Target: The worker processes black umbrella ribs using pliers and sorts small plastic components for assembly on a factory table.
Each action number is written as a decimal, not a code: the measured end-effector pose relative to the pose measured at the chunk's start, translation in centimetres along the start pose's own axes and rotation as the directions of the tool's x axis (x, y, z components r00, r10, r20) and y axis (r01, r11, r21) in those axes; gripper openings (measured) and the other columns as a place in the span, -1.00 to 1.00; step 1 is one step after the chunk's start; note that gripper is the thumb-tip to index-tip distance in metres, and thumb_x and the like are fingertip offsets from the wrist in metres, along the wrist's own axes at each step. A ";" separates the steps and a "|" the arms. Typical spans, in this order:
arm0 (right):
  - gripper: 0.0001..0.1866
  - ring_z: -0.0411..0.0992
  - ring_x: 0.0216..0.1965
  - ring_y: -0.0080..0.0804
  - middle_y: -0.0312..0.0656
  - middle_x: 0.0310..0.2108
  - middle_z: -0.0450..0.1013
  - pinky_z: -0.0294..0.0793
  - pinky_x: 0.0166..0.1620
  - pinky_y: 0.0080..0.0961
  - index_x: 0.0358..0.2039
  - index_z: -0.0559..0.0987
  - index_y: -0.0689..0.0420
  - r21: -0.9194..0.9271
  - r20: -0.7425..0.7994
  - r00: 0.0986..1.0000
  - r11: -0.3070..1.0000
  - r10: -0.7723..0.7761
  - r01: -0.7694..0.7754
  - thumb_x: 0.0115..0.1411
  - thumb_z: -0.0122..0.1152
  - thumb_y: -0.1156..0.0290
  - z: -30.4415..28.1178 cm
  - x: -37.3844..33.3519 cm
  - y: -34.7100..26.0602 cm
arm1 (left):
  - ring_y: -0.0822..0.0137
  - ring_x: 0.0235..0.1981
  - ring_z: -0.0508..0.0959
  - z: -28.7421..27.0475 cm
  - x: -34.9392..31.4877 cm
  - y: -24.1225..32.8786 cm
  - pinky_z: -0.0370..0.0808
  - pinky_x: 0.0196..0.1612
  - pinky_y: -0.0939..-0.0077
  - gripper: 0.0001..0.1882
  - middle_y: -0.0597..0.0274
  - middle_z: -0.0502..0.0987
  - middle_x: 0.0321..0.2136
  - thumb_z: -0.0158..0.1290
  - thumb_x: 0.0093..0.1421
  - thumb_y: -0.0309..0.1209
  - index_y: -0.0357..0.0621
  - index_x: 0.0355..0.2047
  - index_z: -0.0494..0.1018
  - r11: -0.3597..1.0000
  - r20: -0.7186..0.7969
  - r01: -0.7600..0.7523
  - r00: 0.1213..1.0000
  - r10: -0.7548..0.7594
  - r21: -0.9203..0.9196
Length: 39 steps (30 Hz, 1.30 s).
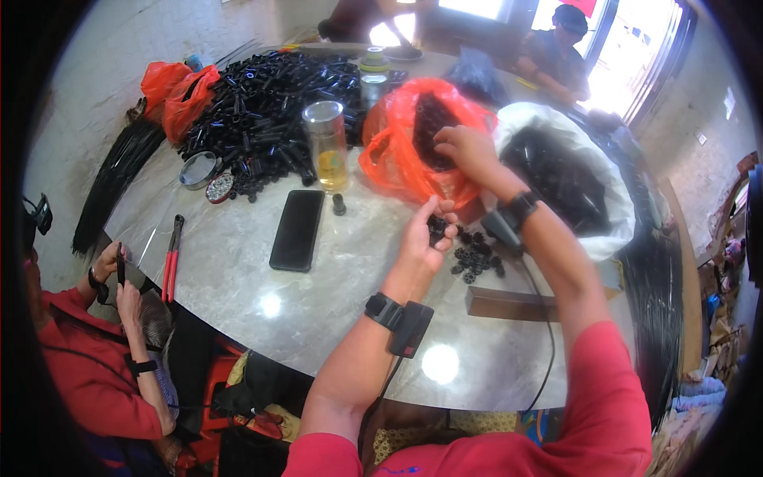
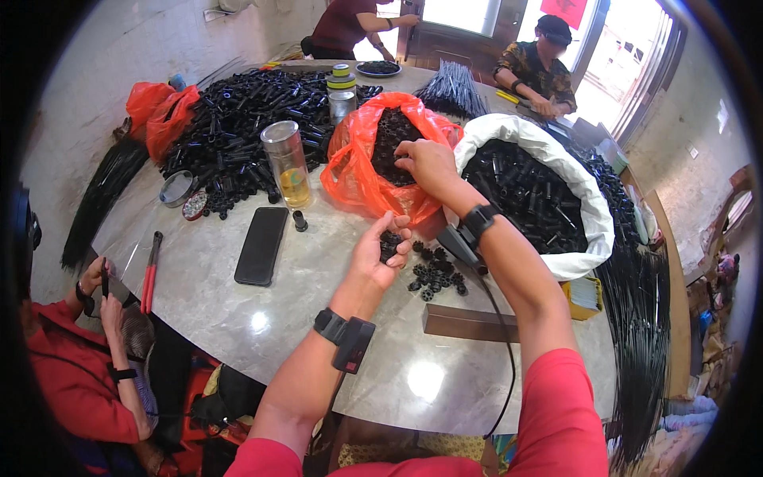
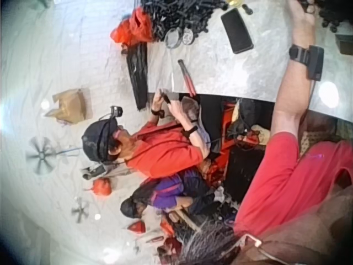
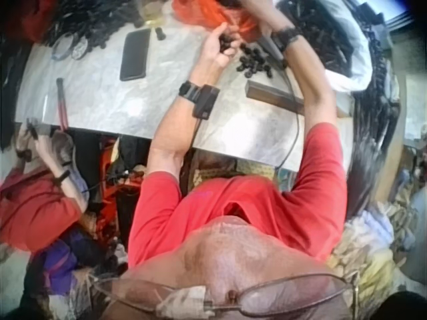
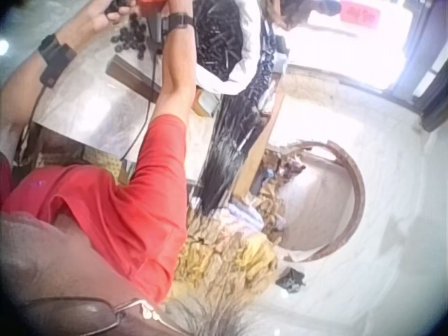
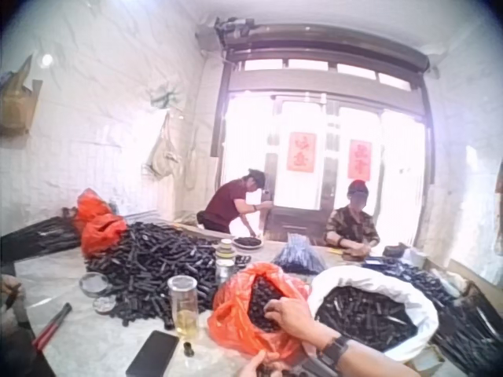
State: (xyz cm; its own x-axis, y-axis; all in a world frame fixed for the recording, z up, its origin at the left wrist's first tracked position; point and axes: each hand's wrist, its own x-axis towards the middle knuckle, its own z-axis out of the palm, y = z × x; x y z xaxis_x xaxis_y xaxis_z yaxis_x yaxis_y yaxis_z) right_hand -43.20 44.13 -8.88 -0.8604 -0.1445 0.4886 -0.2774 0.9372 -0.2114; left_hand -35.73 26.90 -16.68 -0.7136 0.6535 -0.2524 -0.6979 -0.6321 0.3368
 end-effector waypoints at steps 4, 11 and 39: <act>-0.76 0.53 -0.40 -0.29 -0.13 -0.47 0.55 0.49 -0.28 -0.38 -0.26 0.65 0.14 0.434 0.220 0.975 0.892 0.031 -0.127 0.05 0.33 0.33 -5.7 -3.8 -5.6 | 0.35 -0.62 0.44 0.5 -0.6 0.3 0.17 -0.78 0.69 -0.55 0.11 0.52 -0.49 -0.11 0.36 -0.02 -0.22 -0.19 0.47 1.000 0.025 0.026 0.999 -0.026 0.003; -0.77 0.47 -0.49 -0.59 -0.22 -0.52 0.55 0.47 -0.36 -0.59 -0.33 0.63 0.29 0.520 0.544 0.831 0.824 -0.115 -0.226 0.12 0.33 0.35 -7.6 -5.3 -8.6 | 0.34 -0.62 0.42 0.5 -0.8 0.0 0.14 -0.81 0.68 -0.59 0.13 0.48 -0.46 -0.17 0.37 -0.04 -0.17 -0.18 0.40 0.998 0.105 -0.005 0.994 0.013 -0.070; -0.77 0.50 -0.37 -0.49 -0.22 -0.36 0.53 0.47 -0.30 -0.46 -0.21 0.63 0.18 0.217 0.285 0.919 0.952 -0.272 0.214 0.13 0.33 0.38 -7.1 -9.3 -8.6 | 0.33 -0.61 0.47 0.3 0.0 -0.6 0.15 -0.77 0.72 -0.62 0.13 0.52 -0.44 -0.11 0.35 -0.01 -0.07 -0.20 0.43 0.995 0.115 0.055 0.992 -0.045 -0.088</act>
State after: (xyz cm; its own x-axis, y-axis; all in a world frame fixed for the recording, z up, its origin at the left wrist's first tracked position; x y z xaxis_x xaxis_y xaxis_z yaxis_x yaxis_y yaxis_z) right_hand -29.78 39.64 -5.60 -0.8373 -0.4778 0.2659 -0.5414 0.7927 -0.2802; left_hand -35.29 27.33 -16.62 -0.6701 0.7246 -0.1614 -0.7387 -0.6295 0.2409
